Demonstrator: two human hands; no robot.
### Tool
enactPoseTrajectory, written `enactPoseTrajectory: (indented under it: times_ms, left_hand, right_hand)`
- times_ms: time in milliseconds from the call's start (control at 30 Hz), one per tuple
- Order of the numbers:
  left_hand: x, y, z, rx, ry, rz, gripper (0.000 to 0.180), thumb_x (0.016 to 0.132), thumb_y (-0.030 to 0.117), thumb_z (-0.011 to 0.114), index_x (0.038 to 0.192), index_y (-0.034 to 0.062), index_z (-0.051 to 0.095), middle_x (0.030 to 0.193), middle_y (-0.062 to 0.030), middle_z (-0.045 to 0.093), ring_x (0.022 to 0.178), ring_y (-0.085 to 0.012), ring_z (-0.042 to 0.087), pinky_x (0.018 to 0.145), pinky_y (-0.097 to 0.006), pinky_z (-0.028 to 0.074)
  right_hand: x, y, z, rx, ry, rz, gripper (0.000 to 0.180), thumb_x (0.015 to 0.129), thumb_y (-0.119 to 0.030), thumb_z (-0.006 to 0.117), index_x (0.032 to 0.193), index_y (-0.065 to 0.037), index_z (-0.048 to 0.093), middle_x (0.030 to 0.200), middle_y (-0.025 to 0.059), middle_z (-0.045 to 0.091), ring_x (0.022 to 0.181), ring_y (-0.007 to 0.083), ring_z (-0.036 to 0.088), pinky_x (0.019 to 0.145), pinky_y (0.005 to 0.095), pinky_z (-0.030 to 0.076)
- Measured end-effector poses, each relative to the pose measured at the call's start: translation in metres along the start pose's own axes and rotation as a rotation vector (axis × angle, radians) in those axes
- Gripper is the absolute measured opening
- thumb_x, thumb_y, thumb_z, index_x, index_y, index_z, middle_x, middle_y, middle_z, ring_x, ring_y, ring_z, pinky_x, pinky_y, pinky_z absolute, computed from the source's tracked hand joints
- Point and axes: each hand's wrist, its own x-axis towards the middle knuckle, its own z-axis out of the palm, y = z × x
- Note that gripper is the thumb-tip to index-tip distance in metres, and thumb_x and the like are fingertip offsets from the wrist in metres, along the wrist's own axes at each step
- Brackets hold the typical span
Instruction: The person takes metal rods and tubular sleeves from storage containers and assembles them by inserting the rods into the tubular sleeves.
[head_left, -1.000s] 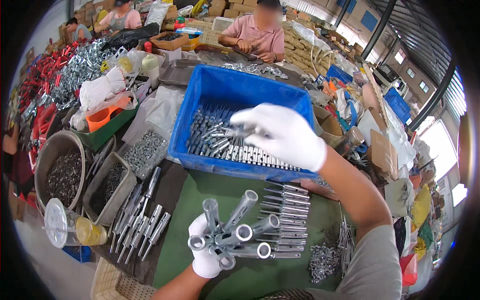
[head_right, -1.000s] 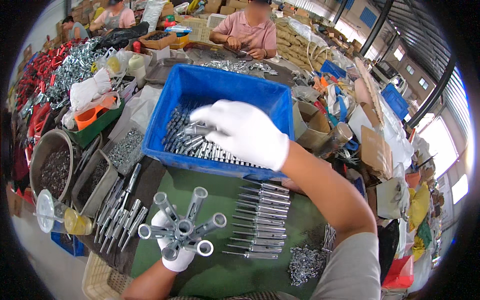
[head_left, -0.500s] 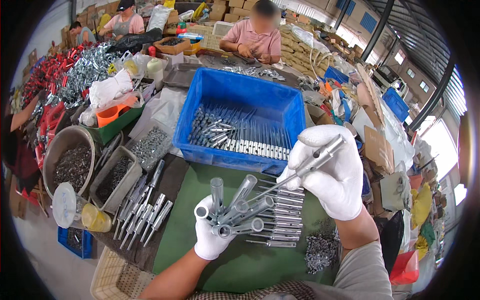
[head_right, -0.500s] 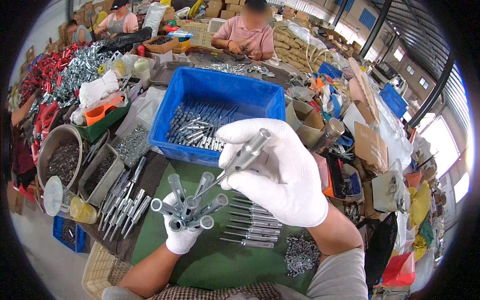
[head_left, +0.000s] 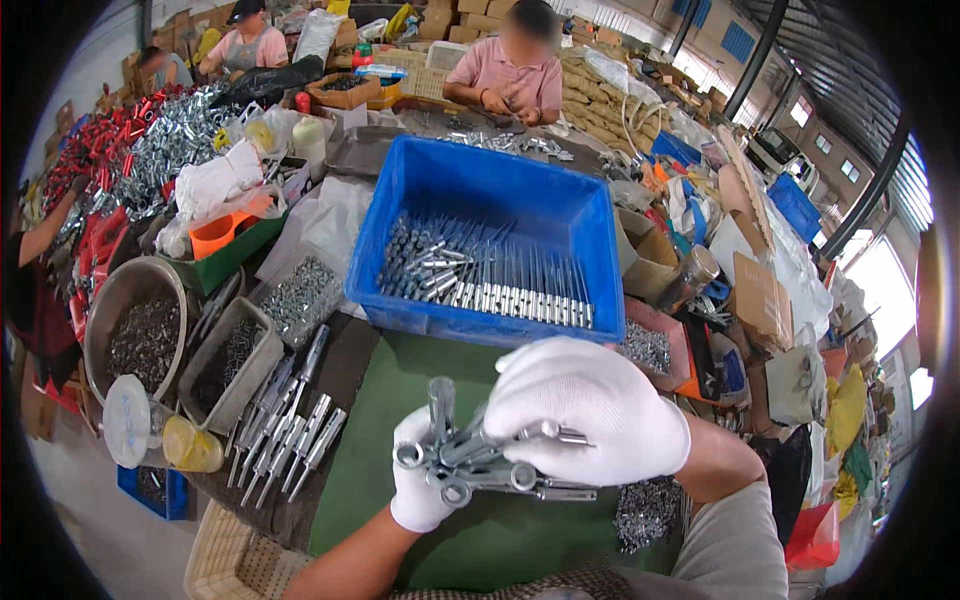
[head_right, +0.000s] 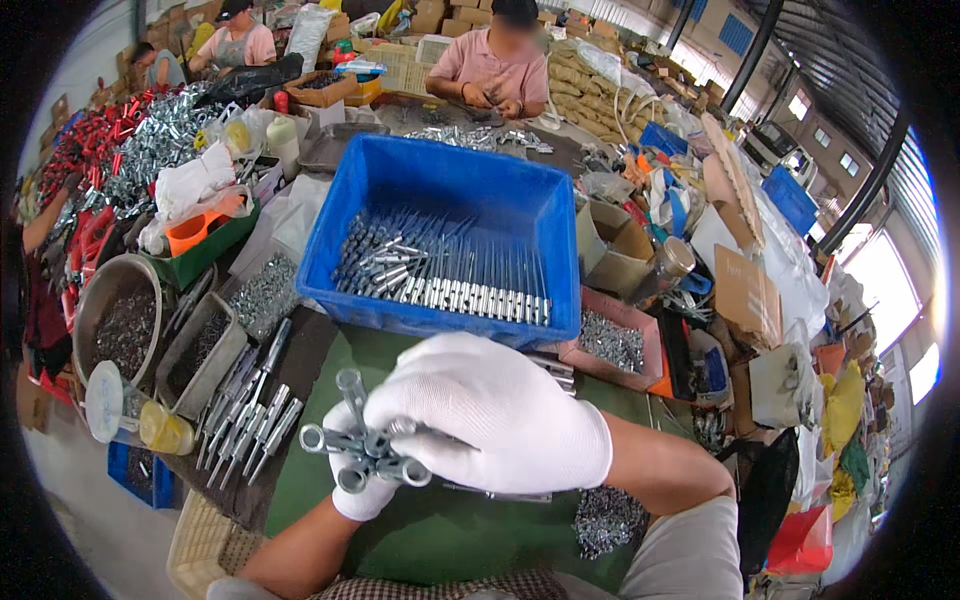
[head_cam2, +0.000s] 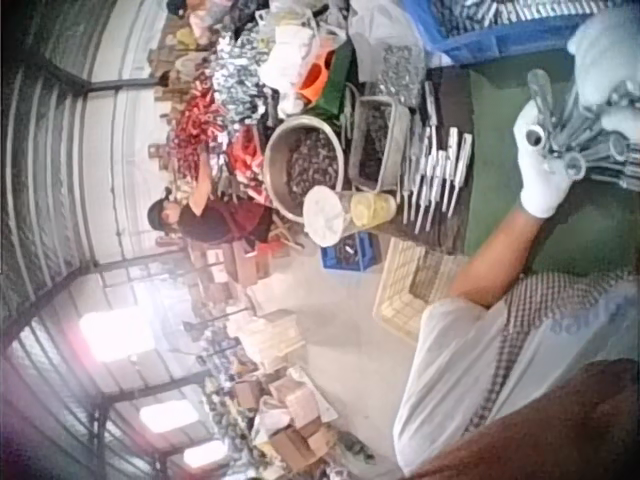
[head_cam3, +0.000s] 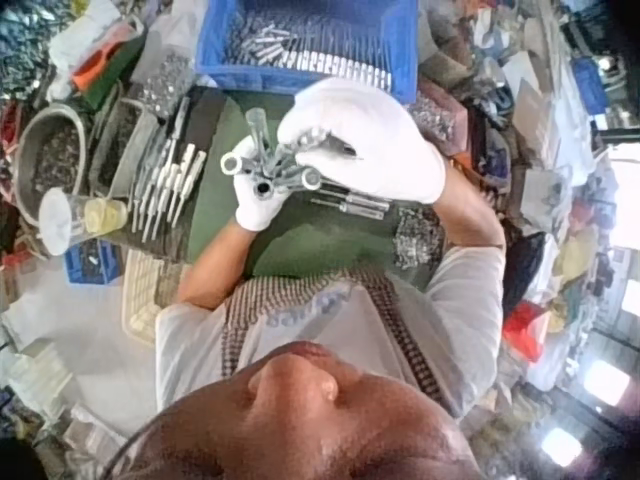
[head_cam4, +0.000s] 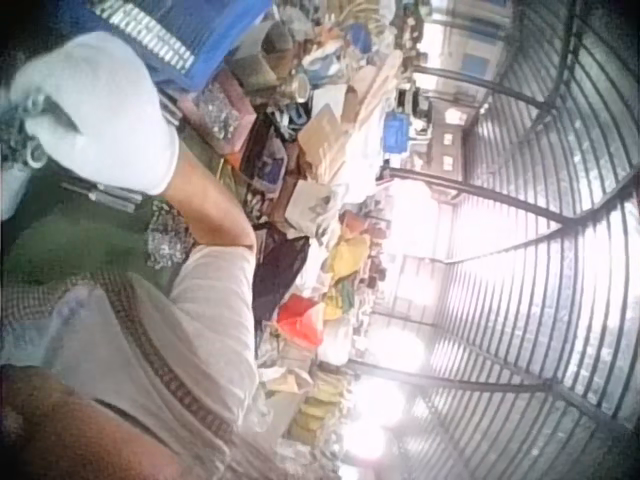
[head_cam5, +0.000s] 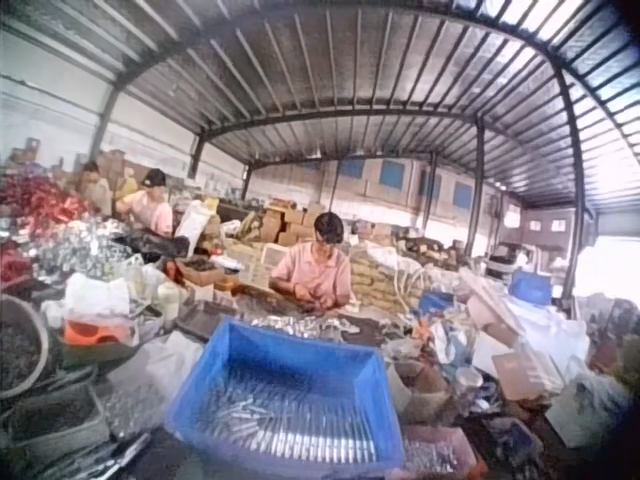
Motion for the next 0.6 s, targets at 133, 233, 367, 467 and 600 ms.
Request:
enactPoseTrajectory:
  times_ms: [133, 233, 367, 467, 600]
  left_hand:
    - [-0.010, -0.016, -0.017, 0.193, 0.004, -0.020, 0.015, 0.075, 0.008, 0.063, 0.084, 0.0046, 0.051, 0.077, 0.0038, 0.045, 0.071, -0.0072, 0.042, 0.060, -0.025, 0.038]
    - [-0.012, -0.016, -0.018, 0.216, 0.017, -0.056, 0.029, 0.063, 0.006, 0.074, 0.085, 0.0026, 0.054, 0.075, 0.0015, 0.048, 0.068, -0.0087, 0.043, 0.059, -0.025, 0.038]
    - [-0.007, -0.019, -0.023, 0.350, -0.036, -0.223, 0.028, 0.059, 0.008, 0.075, 0.078, 0.0040, 0.054, 0.070, 0.0013, 0.046, 0.065, -0.0101, 0.042, 0.058, -0.026, 0.038]
    - [-0.007, -0.015, -0.022, 0.329, -0.096, -0.228, 0.030, 0.058, 0.009, 0.076, 0.078, 0.0037, 0.053, 0.070, 0.0012, 0.046, 0.064, -0.0100, 0.040, 0.058, -0.026, 0.037]
    - [-0.006, -0.007, -0.012, 0.243, -0.037, -0.156, 0.032, 0.058, 0.009, 0.077, 0.080, 0.0027, 0.054, 0.071, 0.0002, 0.049, 0.064, -0.0098, 0.041, 0.058, -0.025, 0.038]
  right_hand:
    - [-0.005, 0.003, -0.004, 0.095, 0.000, 0.011, 0.023, 0.074, -0.007, 0.074, 0.095, -0.011, 0.066, 0.094, 0.0039, 0.062, 0.097, 0.0275, 0.059, 0.083, 0.0382, 0.047]
    - [-0.010, 0.006, -0.005, 0.289, 0.021, 0.141, 0.024, 0.071, -0.006, 0.078, 0.093, -0.012, 0.070, 0.096, 0.0020, 0.063, 0.101, 0.0264, 0.059, 0.085, 0.0376, 0.047]
    - [-0.008, 0.016, -0.014, 0.182, -0.043, 0.032, 0.027, 0.072, -0.005, 0.076, 0.097, -0.009, 0.070, 0.097, 0.0037, 0.065, 0.098, 0.0270, 0.060, 0.084, 0.0364, 0.048]
    - [-0.011, 0.022, -0.017, 0.336, -0.100, 0.017, 0.024, 0.074, -0.003, 0.072, 0.097, -0.007, 0.070, 0.096, 0.0053, 0.067, 0.096, 0.0281, 0.061, 0.083, 0.0372, 0.050]
    - [-0.012, 0.016, -0.012, 0.311, -0.011, 0.179, 0.024, 0.073, -0.002, 0.072, 0.096, -0.008, 0.070, 0.094, 0.0054, 0.066, 0.096, 0.0278, 0.061, 0.083, 0.0363, 0.050]
